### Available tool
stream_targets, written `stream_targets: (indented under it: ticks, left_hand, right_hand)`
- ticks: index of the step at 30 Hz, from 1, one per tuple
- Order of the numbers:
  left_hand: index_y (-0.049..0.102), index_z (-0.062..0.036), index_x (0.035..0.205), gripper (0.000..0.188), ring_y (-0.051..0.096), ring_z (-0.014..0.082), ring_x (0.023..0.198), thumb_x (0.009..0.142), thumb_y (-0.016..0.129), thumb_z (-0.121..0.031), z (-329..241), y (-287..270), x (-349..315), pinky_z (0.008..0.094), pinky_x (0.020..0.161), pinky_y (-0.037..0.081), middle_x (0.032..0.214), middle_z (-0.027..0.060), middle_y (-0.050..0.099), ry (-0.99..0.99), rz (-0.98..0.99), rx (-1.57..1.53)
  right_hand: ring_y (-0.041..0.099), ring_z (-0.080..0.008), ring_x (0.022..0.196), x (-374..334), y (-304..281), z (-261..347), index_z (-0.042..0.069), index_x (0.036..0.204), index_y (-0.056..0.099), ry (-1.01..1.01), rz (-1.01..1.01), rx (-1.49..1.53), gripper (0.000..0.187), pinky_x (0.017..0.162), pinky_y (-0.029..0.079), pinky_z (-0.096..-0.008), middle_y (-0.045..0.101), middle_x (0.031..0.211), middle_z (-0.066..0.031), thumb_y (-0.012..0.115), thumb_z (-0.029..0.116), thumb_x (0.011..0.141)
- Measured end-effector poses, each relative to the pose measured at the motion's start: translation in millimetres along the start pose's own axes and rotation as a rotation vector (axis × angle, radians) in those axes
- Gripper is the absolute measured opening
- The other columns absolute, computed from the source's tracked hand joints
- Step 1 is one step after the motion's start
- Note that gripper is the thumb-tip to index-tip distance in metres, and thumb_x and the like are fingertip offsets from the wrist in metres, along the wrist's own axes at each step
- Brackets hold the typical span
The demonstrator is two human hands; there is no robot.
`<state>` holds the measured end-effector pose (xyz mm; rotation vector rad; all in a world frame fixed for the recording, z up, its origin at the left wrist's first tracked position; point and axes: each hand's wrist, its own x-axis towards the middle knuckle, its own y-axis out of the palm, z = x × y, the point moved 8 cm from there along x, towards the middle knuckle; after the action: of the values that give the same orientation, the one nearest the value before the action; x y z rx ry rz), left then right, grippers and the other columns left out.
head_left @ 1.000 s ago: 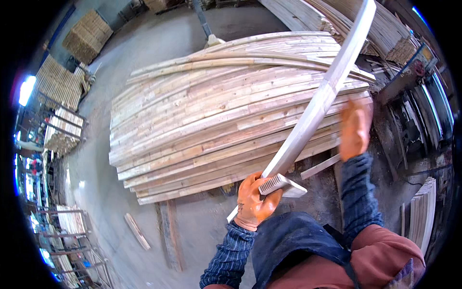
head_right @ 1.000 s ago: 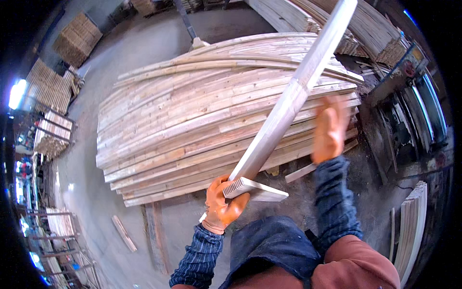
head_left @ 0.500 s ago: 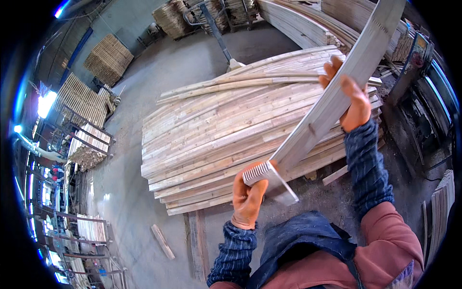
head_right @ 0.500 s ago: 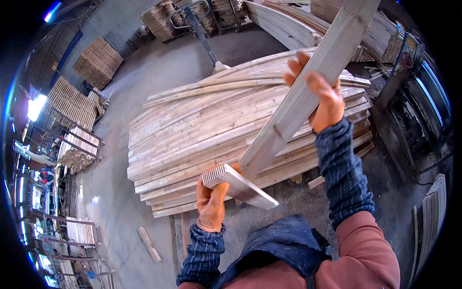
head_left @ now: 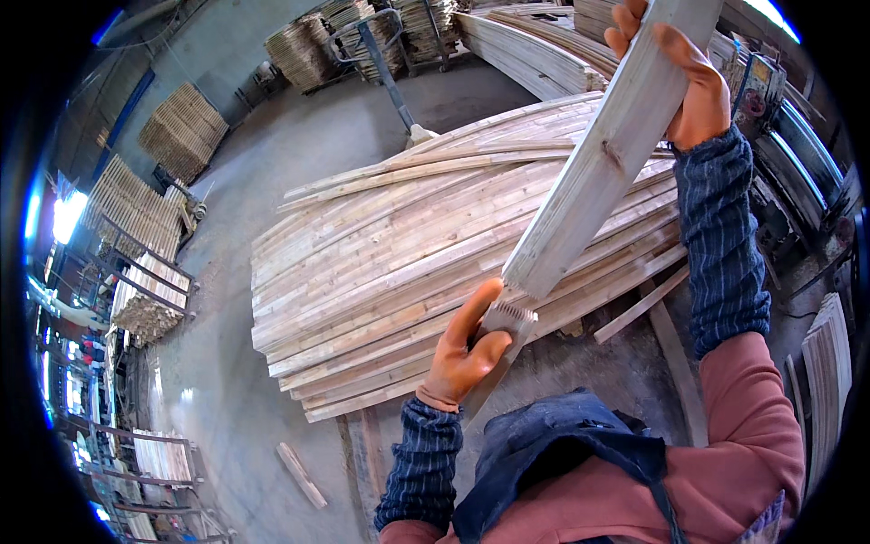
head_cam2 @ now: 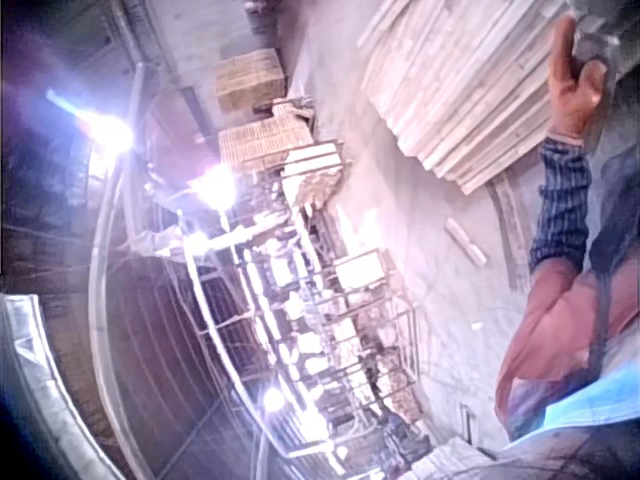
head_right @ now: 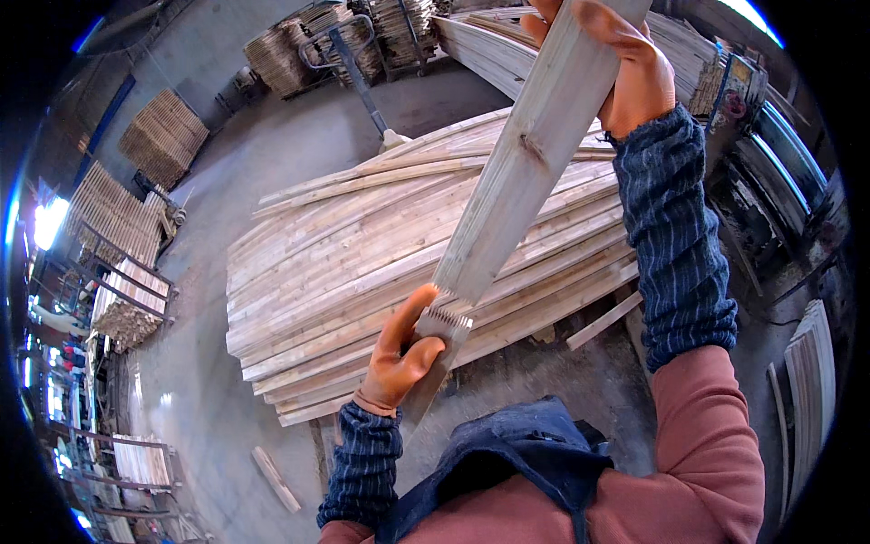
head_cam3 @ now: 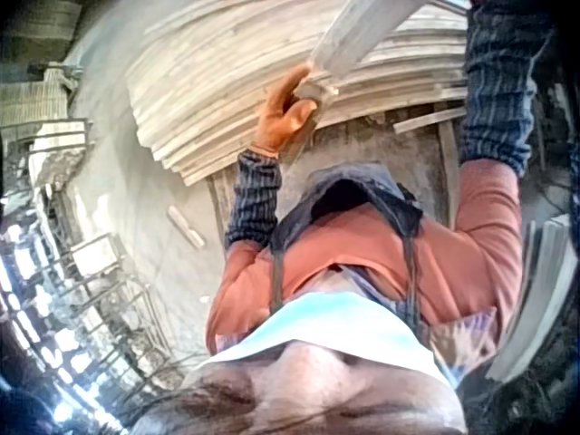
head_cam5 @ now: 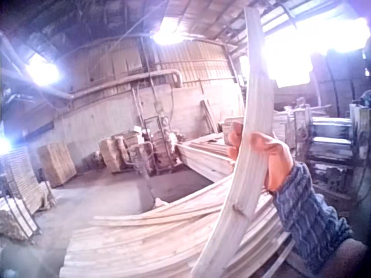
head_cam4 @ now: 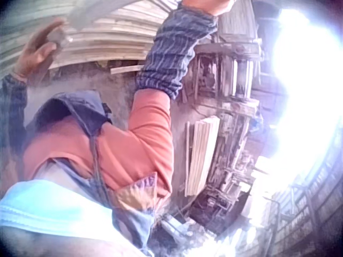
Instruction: The person feeds thin wood strips through a gluing machine and then organizes them into a large stack on the floor, handling the strips by hand while wearing gloves.
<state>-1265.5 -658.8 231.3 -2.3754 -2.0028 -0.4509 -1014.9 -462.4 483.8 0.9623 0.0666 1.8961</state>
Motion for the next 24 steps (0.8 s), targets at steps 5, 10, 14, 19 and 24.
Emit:
stream_targets:
  ticks: [5, 10, 14, 19, 24]
  left_hand:
    - [0.032, -0.0093, 0.162, 0.078, 0.054, 0.0157, 0.129, 0.092, 0.065, 0.005, -10.3, 3.8, -0.9, 0.0316, 0.105, 0.045, 0.159, 0.0062, 0.044, 0.011, 0.066, 0.007]
    - [0.032, -0.0078, 0.162, 0.08, 0.05, 0.0188, 0.135, 0.09, 0.064, 0.005, -4.9, -0.8, -5.7, 0.0345, 0.109, 0.043, 0.159, 0.0098, 0.044, -0.094, 0.162, -0.055]
    - [0.033, -0.0052, 0.16, 0.077, 0.048, 0.0228, 0.138, 0.091, 0.066, 0.0, -2.8, 5.1, -12.4, 0.0368, 0.113, 0.04, 0.158, 0.0134, 0.045, -0.104, 0.252, -0.054]
    - [0.036, -0.0052, 0.159, 0.072, 0.046, 0.0241, 0.141, 0.093, 0.065, -0.002, -1.7, 34.3, -30.0, 0.0379, 0.114, 0.038, 0.157, 0.0139, 0.046, -0.08, 0.454, -0.072]
    - [0.034, -0.006, 0.16, 0.076, 0.055, 0.0152, 0.123, 0.09, 0.057, 0.01, -7.1, 18.6, -38.8, 0.0284, 0.098, 0.046, 0.161, 0.0101, 0.041, -0.075, 0.321, -0.077]
  right_hand:
    - [0.069, -0.0271, 0.106, -2.1, 18.6, -5.2, 0.003, 0.134, 0.059, -0.048, -0.17, 0.049, 0.05, 0.095, 0.057, -0.0443, 0.068, 0.12, -0.0108, 0.069, 0.028, 0.092]
    - [0.069, -0.0285, 0.107, -16.5, 51.8, -0.1, 0.002, 0.13, 0.061, -0.08, -0.288, 0.16, 0.057, 0.095, 0.057, -0.0443, 0.069, 0.118, -0.0129, 0.063, 0.048, 0.096]
    - [0.07, -0.0278, 0.09, -24.5, 80.7, 0.8, 0.001, 0.13, 0.06, -0.115, -0.021, 0.332, 0.065, 0.081, 0.058, -0.0399, 0.07, 0.106, -0.0115, 0.064, 0.054, 0.093]
    - [0.052, -0.0145, 0.056, -7.7, 90.3, -1.3, -0.003, 0.137, 0.057, 0.145, 0.662, 0.521, 0.069, 0.055, 0.044, -0.0276, 0.058, 0.079, 0.0, 0.067, 0.047, 0.09]
    - [0.06, -0.0141, 0.066, -13.2, 33.3, 8.2, -0.002, 0.131, 0.059, -0.167, 0.091, -0.032, 0.058, 0.063, 0.054, -0.0261, 0.06, 0.08, -0.0018, 0.07, 0.036, 0.088]
